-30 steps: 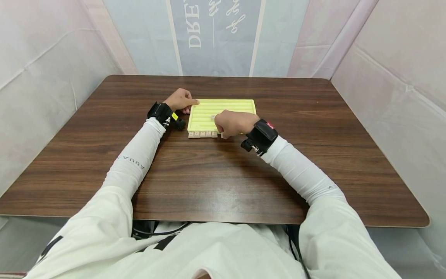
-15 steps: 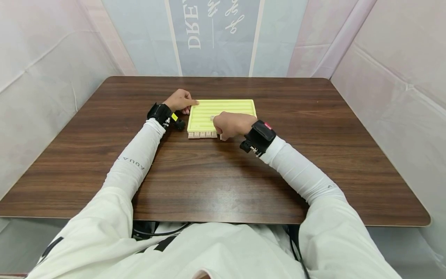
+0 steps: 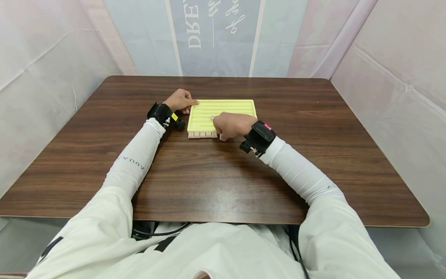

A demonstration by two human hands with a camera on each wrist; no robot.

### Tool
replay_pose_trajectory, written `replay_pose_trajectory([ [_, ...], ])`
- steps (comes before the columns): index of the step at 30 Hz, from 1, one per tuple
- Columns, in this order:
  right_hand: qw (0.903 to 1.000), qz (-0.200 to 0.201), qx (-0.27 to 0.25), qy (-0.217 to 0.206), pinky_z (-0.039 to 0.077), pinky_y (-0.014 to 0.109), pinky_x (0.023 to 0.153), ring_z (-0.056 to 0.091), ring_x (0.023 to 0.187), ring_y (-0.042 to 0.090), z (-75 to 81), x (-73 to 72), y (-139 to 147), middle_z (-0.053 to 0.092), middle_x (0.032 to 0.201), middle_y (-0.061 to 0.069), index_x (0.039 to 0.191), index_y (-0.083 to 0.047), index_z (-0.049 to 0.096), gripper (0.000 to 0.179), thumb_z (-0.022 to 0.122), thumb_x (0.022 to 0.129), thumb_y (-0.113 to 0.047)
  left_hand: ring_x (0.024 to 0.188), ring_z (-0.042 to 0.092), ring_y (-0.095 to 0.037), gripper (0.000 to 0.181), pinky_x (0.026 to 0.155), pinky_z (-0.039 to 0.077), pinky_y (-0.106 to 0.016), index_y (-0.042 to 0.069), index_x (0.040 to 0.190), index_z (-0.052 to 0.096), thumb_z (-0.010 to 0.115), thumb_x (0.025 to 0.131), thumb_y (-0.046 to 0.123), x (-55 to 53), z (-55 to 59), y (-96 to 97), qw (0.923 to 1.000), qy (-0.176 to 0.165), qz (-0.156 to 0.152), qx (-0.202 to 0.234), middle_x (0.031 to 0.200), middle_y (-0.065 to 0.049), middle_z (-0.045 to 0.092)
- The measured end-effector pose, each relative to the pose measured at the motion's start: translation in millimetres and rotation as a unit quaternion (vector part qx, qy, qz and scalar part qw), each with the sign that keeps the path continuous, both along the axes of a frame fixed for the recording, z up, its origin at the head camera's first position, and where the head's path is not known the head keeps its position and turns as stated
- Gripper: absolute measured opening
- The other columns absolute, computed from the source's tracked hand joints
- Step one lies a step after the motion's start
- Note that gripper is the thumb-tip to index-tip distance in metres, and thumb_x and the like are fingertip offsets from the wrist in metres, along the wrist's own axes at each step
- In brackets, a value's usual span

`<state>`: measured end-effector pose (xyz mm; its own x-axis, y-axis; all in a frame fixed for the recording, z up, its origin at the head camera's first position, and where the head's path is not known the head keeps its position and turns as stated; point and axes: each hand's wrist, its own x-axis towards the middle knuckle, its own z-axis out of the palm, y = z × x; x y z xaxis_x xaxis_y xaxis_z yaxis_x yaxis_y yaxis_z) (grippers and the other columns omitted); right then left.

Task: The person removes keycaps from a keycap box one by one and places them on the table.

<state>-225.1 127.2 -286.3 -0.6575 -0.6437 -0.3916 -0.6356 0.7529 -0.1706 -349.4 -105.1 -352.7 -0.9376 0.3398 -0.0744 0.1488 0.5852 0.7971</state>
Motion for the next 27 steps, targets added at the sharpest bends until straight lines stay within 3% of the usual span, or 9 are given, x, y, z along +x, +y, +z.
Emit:
replay_pose_trajectory([
  [6,0.9999,-0.010,0.005,-0.008,0.027,0.031,0.066,0.027,0.067,0.016,-0.7,-0.1,0.4,0.023,0.072,-0.002,0.074,-0.013,0.041,0.032,0.069,0.089,-0.012,0.042,0.054,-0.007,0.026,0.047,0.050,-0.022,0.004,0.081,0.056,0.064,0.093,0.026,1.9,1.0,0.2,1.0000,-0.005,0.001,0.002,0.055,0.002,0.055],
  [16,0.9999,0.001,0.002,0.016,0.033,0.028,0.067,0.039,0.073,0.014,-0.1,0.9,0.5,0.041,0.078,-0.001,0.079,-0.011,0.054,0.017,0.068,0.087,-0.009,0.042,0.055,-0.007,0.028,0.048,0.051,-0.023,0.006,0.078,0.055,0.065,0.092,0.028,-2.2,1.3,0.1,1.0000,-0.005,0.000,-0.005,0.054,0.003,0.056],
  [27,0.9998,-0.003,0.007,0.015,0.038,0.029,0.072,0.049,0.081,0.015,-0.8,0.8,0.5,0.059,0.095,0.002,0.090,-0.010,0.061,0.006,0.067,0.089,-0.012,0.042,0.054,-0.007,0.027,0.047,0.050,-0.022,0.005,0.079,0.055,0.064,0.093,0.026,1.0,0.8,0.4,1.0000,0.000,0.001,-0.001,0.055,0.003,0.055],
])
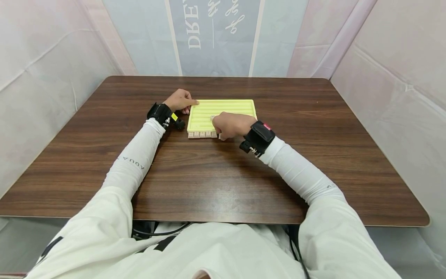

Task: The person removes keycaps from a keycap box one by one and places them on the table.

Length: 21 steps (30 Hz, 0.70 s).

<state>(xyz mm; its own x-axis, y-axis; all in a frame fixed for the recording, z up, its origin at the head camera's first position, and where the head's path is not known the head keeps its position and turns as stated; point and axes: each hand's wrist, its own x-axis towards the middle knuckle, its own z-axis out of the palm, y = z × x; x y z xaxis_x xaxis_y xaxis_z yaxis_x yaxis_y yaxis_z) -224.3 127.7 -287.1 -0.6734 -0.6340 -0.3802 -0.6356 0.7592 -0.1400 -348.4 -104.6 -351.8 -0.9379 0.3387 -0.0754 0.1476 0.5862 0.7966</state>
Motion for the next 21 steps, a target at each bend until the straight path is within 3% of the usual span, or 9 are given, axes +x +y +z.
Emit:
replay_pose_trajectory([
  [4,1.0000,-0.001,0.001,-0.002,0.040,0.029,0.074,0.054,0.084,0.016,0.3,1.0,0.0,0.064,0.106,0.004,0.098,-0.011,0.064,0.009,0.068,0.090,-0.014,0.042,0.054,-0.007,0.027,0.047,0.050,-0.022,0.005,0.079,0.055,0.064,0.093,0.026,-0.2,-1.1,-0.6,1.0000,0.000,-0.001,0.003,0.055,0.003,0.055],
  [21,0.9999,-0.008,-0.009,0.002,0.039,0.028,0.069,0.052,0.078,0.016,-2.2,-1.0,0.1,0.064,0.101,0.004,0.098,-0.010,0.061,0.008,0.063,0.091,-0.014,0.043,0.055,-0.007,0.027,0.048,0.051,-0.023,0.006,0.080,0.055,0.065,0.093,0.027,-2.3,-2.3,-0.8,1.0000,-0.003,0.002,0.003,0.056,0.002,0.056],
])
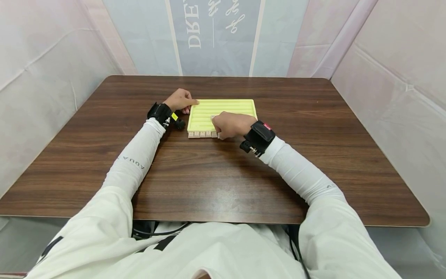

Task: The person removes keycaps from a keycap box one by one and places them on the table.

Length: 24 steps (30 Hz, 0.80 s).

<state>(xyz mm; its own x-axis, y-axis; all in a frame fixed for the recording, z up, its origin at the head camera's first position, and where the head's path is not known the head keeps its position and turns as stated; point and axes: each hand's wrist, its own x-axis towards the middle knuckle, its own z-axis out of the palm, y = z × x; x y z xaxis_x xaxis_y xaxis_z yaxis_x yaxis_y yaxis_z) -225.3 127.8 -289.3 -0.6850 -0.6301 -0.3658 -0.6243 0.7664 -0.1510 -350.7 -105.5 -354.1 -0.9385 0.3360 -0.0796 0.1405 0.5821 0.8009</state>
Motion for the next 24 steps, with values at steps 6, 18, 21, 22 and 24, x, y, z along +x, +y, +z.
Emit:
replay_pose_trajectory([
  [6,1.0000,0.003,-0.009,-0.003,0.039,0.028,0.067,0.051,0.073,0.016,0.7,0.1,1.4,0.063,0.096,0.004,0.099,-0.011,0.059,0.007,0.060,0.093,-0.014,0.043,0.055,-0.007,0.027,0.047,0.050,-0.022,0.005,0.081,0.056,0.064,0.093,0.027,2.1,0.8,0.7,1.0000,0.003,0.000,-0.002,0.056,0.002,0.055],
  [18,1.0000,-0.006,-0.005,-0.005,0.042,0.029,0.066,0.054,0.075,0.018,2.1,-1.0,1.7,0.060,0.090,0.005,0.103,-0.011,0.053,0.013,0.059,0.094,-0.018,0.042,0.055,-0.007,0.026,0.047,0.050,-0.022,0.005,0.081,0.055,0.064,0.093,0.027,2.1,3.3,0.8,1.0000,0.000,-0.002,-0.001,0.056,0.002,0.056],
  [21,0.9999,-0.011,-0.002,-0.003,0.042,0.028,0.066,0.054,0.074,0.018,2.9,-2.4,2.7,0.059,0.087,0.005,0.108,-0.010,0.052,0.019,0.059,0.093,-0.021,0.042,0.054,-0.007,0.026,0.047,0.051,-0.022,0.005,0.081,0.056,0.064,0.093,0.027,1.5,2.8,0.4,1.0000,0.001,-0.003,-0.003,0.055,0.002,0.056],
  [22,0.9999,-0.014,-0.002,-0.005,0.041,0.028,0.065,0.053,0.072,0.017,3.1,-2.9,3.0,0.058,0.085,0.004,0.109,-0.011,0.052,0.021,0.058,0.093,-0.022,0.042,0.054,-0.007,0.026,0.047,0.051,-0.023,0.005,0.081,0.056,0.064,0.093,0.027,1.0,2.5,0.3,1.0000,0.001,-0.003,-0.004,0.055,0.002,0.056],
  [24,0.9998,-0.017,-0.002,-0.006,0.040,0.028,0.064,0.051,0.070,0.016,4.3,-3.6,3.8,0.056,0.082,0.003,0.112,-0.010,0.051,0.023,0.058,0.094,-0.023,0.042,0.054,-0.007,0.026,0.047,0.051,-0.023,0.005,0.081,0.056,0.064,0.093,0.027,0.5,2.1,0.1,1.0000,0.001,-0.003,-0.004,0.055,0.003,0.056],
])
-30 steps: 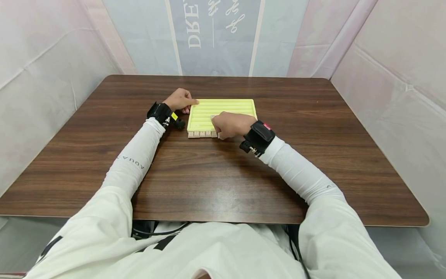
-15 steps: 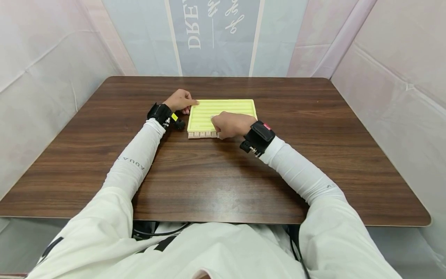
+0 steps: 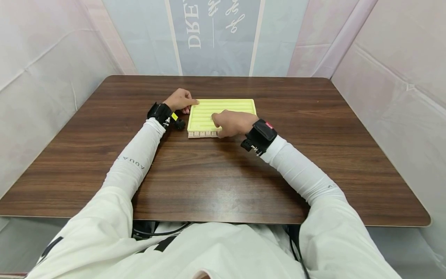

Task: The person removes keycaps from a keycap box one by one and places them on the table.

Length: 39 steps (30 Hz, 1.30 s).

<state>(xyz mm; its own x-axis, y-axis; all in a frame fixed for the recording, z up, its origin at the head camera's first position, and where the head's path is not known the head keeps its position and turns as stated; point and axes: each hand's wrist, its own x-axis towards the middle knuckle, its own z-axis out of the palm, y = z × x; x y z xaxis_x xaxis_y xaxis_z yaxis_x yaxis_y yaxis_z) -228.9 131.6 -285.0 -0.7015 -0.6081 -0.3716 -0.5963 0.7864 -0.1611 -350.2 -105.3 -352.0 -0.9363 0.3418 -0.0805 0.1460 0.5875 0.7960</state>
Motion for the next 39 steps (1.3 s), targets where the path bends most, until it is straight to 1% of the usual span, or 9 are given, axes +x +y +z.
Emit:
replay_pose_trajectory([
  [5,1.0000,-0.003,0.003,-0.008,0.041,0.029,0.065,0.052,0.072,0.018,3.8,0.8,1,0.056,0.082,0.005,0.113,-0.008,0.051,0.026,0.057,0.096,-0.027,0.042,0.055,-0.007,0.026,0.047,0.051,-0.023,0.005,0.081,0.056,0.064,0.093,0.026,0.5,0.2,0.2,1.0000,0.002,0.001,0.002,0.055,0.003,0.055],
  [10,0.9997,-0.018,0.010,-0.016,0.040,0.030,0.066,0.053,0.075,0.019,4.3,0.0,2,0.058,0.086,0.005,0.115,-0.010,0.051,0.028,0.058,0.096,-0.030,0.042,0.054,-0.006,0.027,0.047,0.051,-0.022,0.005,0.080,0.056,0.064,0.093,0.026,1.4,0.5,0.4,1.0000,0.003,0.001,0.002,0.055,0.003,0.055],
  [13,0.9997,-0.021,-0.001,-0.015,0.040,0.030,0.066,0.052,0.075,0.019,4.4,-1.2,2,0.058,0.086,0.005,0.114,-0.010,0.052,0.027,0.059,0.095,-0.028,0.042,0.055,-0.007,0.027,0.047,0.050,-0.022,0.005,0.080,0.056,0.064,0.093,0.027,1.5,0.0,0.5,1.0000,0.002,0.002,0.002,0.055,0.002,0.055],
  [19,0.9986,0.013,-0.048,0.017,0.044,0.032,0.074,0.057,0.084,0.021,5.8,-3.9,4,0.061,0.094,0.007,0.111,-0.007,0.054,0.022,0.060,0.095,-0.021,0.043,0.055,-0.008,0.027,0.047,0.050,-0.022,0.005,0.079,0.056,0.064,0.093,0.026,1.9,-0.2,0.4,1.0000,0.003,-0.001,0.004,0.055,0.001,0.056],
  [21,0.9975,0.019,-0.061,0.030,0.045,0.033,0.076,0.058,0.085,0.021,6.3,-5.1,5,0.061,0.095,0.008,0.109,-0.006,0.055,0.021,0.059,0.095,-0.021,0.043,0.055,-0.008,0.027,0.048,0.051,-0.022,0.005,0.079,0.056,0.064,0.093,0.026,1.8,0.2,0.4,1.0000,0.002,-0.002,0.005,0.055,0.002,0.056],
  [27,0.9912,0.033,-0.108,0.069,0.045,0.031,0.072,0.057,0.077,0.019,7.7,-8.0,7,0.062,0.087,0.008,0.102,-0.006,0.057,0.012,0.054,0.095,-0.016,0.043,0.055,-0.007,0.027,0.048,0.051,-0.023,0.006,0.079,0.056,0.065,0.092,0.027,1.2,1.0,0.0,1.0000,-0.004,0.000,0.006,0.055,0.003,0.056],
  [29,0.9895,0.035,-0.119,0.074,0.044,0.031,0.070,0.055,0.074,0.019,9.4,-8.0,8,0.062,0.085,0.008,0.101,-0.007,0.057,0.012,0.053,0.096,-0.016,0.043,0.055,-0.008,0.027,0.048,0.051,-0.023,0.006,0.079,0.056,0.065,0.092,0.027,0.3,0.5,-0.1,1.0000,-0.005,-0.001,0.005,0.056,0.002,0.056],
  [32,0.9897,0.030,-0.121,0.070,0.043,0.031,0.069,0.055,0.073,0.019,12.5,-8.4,10,0.061,0.086,0.009,0.102,-0.006,0.057,0.014,0.052,0.097,-0.018,0.043,0.055,-0.008,0.027,0.048,0.051,-0.024,0.006,0.080,0.056,0.065,0.092,0.028,-2.2,-0.6,-0.6,1.0000,-0.007,0.000,0.005,0.055,0.003,0.056],
  [39,0.9942,0.002,-0.092,0.054,0.044,0.033,0.072,0.056,0.079,0.022,21.8,-8.8,17,0.062,0.096,0.011,0.112,-0.006,0.054,0.022,0.054,0.098,-0.023,0.044,0.056,-0.007,0.028,0.050,0.053,-0.025,0.005,0.081,0.056,0.066,0.092,0.029,-2.9,-1.3,-1.3,1.0000,-0.009,-0.003,0.001,0.055,0.003,0.056],
])
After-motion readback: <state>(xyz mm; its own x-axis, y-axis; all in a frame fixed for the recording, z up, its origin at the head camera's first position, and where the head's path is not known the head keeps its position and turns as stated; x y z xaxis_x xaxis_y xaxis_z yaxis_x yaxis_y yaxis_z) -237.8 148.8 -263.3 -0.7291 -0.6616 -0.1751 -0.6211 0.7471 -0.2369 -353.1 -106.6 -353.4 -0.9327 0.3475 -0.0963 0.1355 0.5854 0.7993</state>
